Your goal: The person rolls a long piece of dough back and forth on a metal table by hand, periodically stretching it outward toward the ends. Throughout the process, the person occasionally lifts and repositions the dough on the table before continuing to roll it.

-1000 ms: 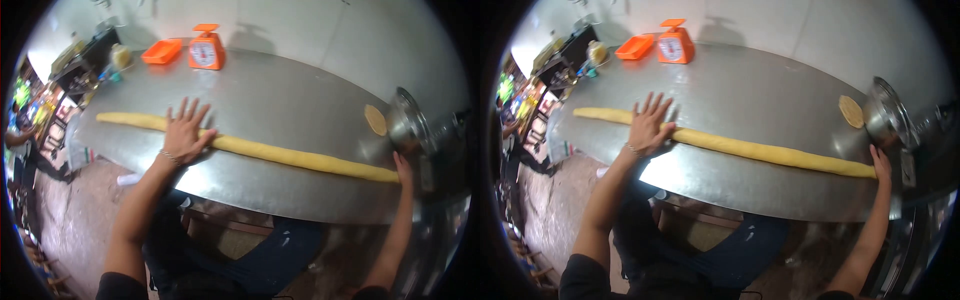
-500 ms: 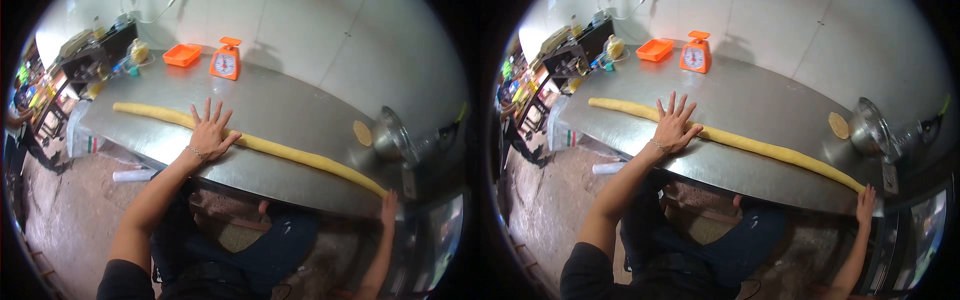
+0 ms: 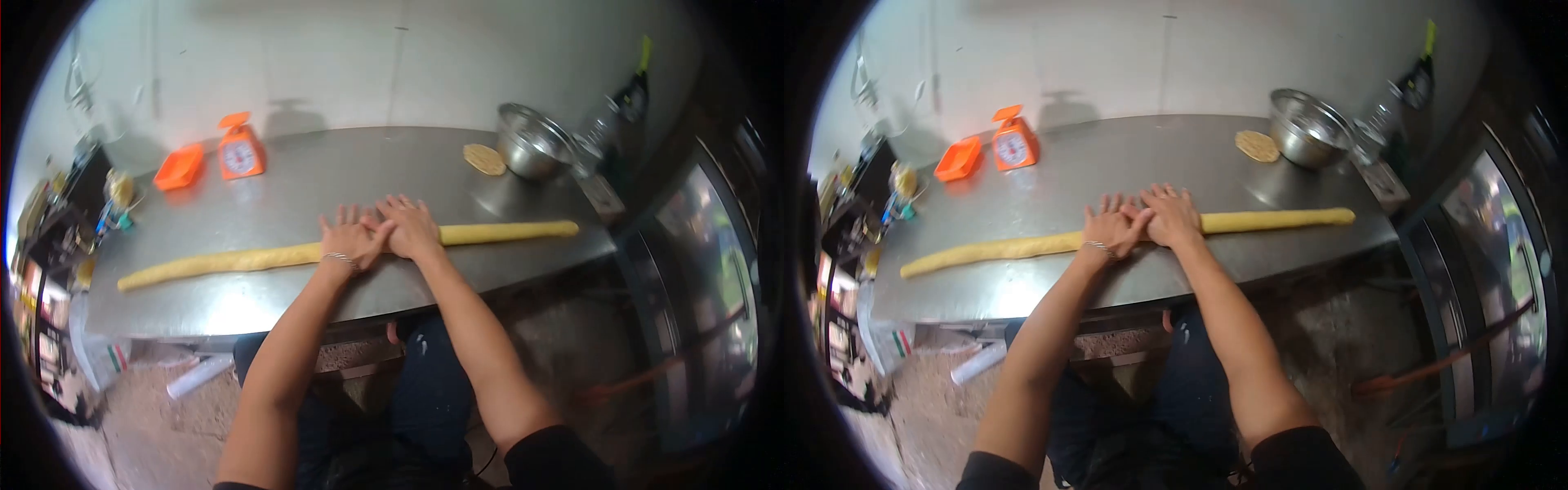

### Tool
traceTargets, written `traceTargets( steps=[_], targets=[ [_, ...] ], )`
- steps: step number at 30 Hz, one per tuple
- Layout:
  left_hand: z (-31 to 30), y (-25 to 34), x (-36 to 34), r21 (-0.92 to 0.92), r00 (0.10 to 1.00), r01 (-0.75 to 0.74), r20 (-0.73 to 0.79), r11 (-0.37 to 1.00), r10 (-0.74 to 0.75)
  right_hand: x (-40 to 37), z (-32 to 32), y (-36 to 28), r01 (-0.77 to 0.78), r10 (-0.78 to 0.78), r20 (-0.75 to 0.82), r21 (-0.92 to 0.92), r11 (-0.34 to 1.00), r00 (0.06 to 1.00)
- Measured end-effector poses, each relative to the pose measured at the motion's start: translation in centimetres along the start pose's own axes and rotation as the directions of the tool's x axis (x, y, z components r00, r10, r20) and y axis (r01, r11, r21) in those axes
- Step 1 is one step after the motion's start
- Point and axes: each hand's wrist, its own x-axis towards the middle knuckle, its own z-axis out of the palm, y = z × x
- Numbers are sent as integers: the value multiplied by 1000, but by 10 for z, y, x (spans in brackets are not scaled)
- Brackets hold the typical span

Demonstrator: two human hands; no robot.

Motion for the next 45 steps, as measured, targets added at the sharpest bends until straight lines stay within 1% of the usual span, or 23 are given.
traceTargets(
  steps=[2, 4, 6, 8, 12, 14, 16, 17, 20, 21, 22, 23, 24, 26, 28, 29, 30, 32, 34, 37, 40, 43, 45],
  targets=[
    [4, -1, -1, 71, 1000, -7, -8, 997, 7, -4, -4, 3, -17, 17, 3, -11, 1000, 1000],
    [6, 1, -10, 85, 999, -37, 0, 996, 37, -21, -4, 5, -46, 47, 7, -21, 999, 999],
    [0, 10, -15, 94, 998, -49, -23, 994, 52, -31, -7, -1, -47, 47, -22, -34, 998, 999],
    [-3, 11, -30, 103, 998, -54, -28, 993, 57, -47, -4, -6, -36, 36, -111, 4, 999, 993],
    [13, 8, -67, 57, 972, -149, -174, 987, 157, -88, -12, -16, 32, -30, -197, 5, 999, 980],
    [22, 6, -93, 93, 955, -196, -209, 976, 212, -113, -21, -20, 87, -83, -213, 8, 996, 974],
    [19, 7, -121, 146, 938, -233, -227, 962, 262, -138, -27, -21, 121, -114, -179, 29, 992, 977],
    [18, 5, -130, 123, 937, -262, -207, 957, 283, -147, -31, -20, 142, -134, -162, 37, 989, 978],
    [12, 9, -159, 163, 890, -263, -339, 951, 304, -163, -52, -20, 112, -118, -175, -48, 993, 977],
    [5, 10, -164, 113, 924, -247, -272, 962, 269, -164, -52, -14, 91, -93, -139, -26, 996, 986],
    [3, 9, -162, 88, 955, -176, -225, 980, 192, -162, -51, -6, 69, -69, -98, -5, 998, 993],
    [2, 5, -158, 66, 978, -100, -177, 993, 110, -156, -49, 1, 49, -48, -55, 14, 999, 997],
    [2, 0, -150, 46, 992, -19, -124, 999, 25, -147, -45, 5, 37, -39, -64, -34, 999, 997],
    [3, -15, -121, 80, 982, 24, -190, 996, -9, -120, -35, 9, 29, -40, -85, -125, 992, 996],
    [-1, -23, -85, 140, 973, 90, -223, 986, -57, -81, -33, 14, -27, 26, -7, -192, 981, 1000],
    [0, -30, -64, 133, 965, 111, -251, 985, -75, -58, -31, 18, -48, 54, 20, -228, 973, 998],
    [0, -37, -43, 129, 955, 137, -282, 982, -96, -36, -27, 25, -66, 75, 32, -219, 974, 997],
    [-15, -48, -4, 105, 967, 158, -218, 982, -132, 5, -15, 37, -90, 98, 37, -189, 978, 994],
    [-21, -60, 32, 77, 964, 197, -196, 977, -179, 44, -5, 51, -116, 120, 17, -136, 984, 993],
    [-15, -81, 84, 29, 937, 198, -299, 980, -180, 94, 5, 76, -146, 146, -22, -28, 989, 989],
    [-8, -95, 118, 29, 920, 189, -353, 982, -167, 132, 23, 98, -182, 184, -74, 30, 983, 980],
    [-5, -98, 123, 31, 939, 211, -285, 977, -194, 142, 30, 101, -215, 215, -41, -4, 977, 976],
    [-8, -96, 115, 21, 958, 234, -177, 972, -226, 133, 30, 94, -248, 249, 25, -48, 968, 968]
  ],
)
